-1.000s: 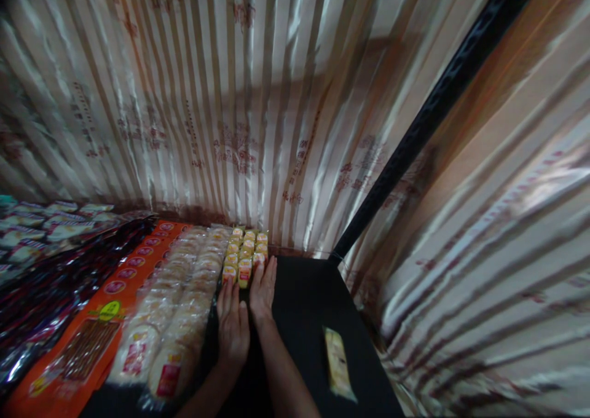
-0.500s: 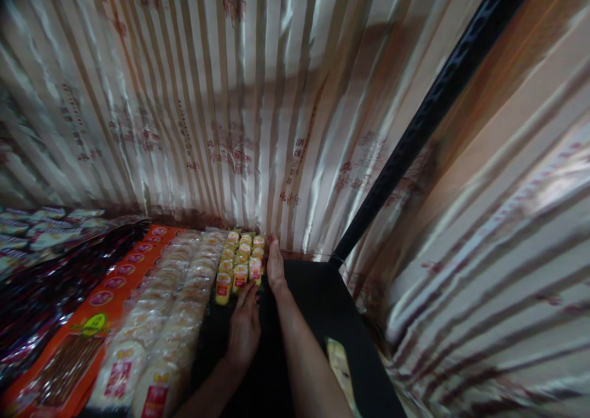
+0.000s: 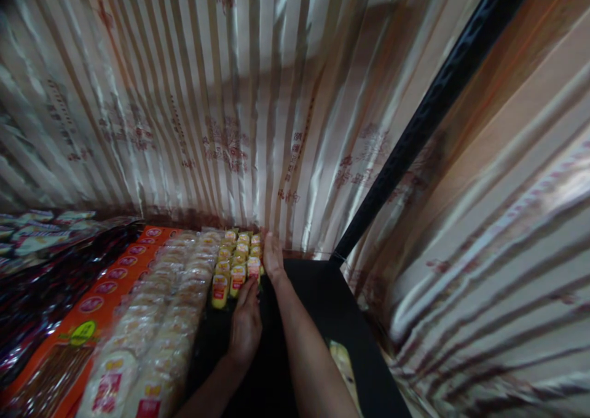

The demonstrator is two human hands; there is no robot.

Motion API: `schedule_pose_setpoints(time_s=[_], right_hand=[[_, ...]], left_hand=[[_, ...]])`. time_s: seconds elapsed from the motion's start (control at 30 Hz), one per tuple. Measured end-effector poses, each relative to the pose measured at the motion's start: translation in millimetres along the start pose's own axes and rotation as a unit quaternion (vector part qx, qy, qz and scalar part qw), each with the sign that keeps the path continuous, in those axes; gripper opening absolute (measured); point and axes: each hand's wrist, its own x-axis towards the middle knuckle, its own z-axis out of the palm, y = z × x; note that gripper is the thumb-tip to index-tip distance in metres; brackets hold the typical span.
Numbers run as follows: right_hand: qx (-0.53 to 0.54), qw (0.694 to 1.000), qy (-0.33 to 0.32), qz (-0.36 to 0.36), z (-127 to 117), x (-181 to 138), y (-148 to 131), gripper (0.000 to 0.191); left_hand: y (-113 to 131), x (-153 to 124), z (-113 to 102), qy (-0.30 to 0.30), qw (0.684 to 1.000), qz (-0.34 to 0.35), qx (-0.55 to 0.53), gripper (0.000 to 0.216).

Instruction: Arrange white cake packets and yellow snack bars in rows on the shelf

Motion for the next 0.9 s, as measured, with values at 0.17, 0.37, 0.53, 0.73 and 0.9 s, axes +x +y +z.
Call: schedule_pose_setpoints(time_s=[0.17,0.37,0.53,0.73,0.9], right_hand=[[-0.036,0.998,-0.016,0.046,2,-1,-5,0.074],[-0.027,0.998,-0.025,0.042,0,-13,3,0.073],[-0.137,0.987,0.074,0.042,-6,-31,-1,0.071],[-0.193,0.977,0.029,0.09,-13,-71,-9,0.062],[-0.192,0.979,0.041,0.051,-8,-78,-11,0.062]], left_hand=[[-5,3,4,0.002,1.0,0.019,0.013,0.049],[-6,5,5,0.002,0.999,0.027,0.023,0.047],[-7,4,4,0.005,0.999,0.029,0.016,0.047],[-7,4,5,0.007,1.0,0.019,0.007,0.046],[-1,5,0,0.0,0.998,-0.013,-0.06,0.043]])
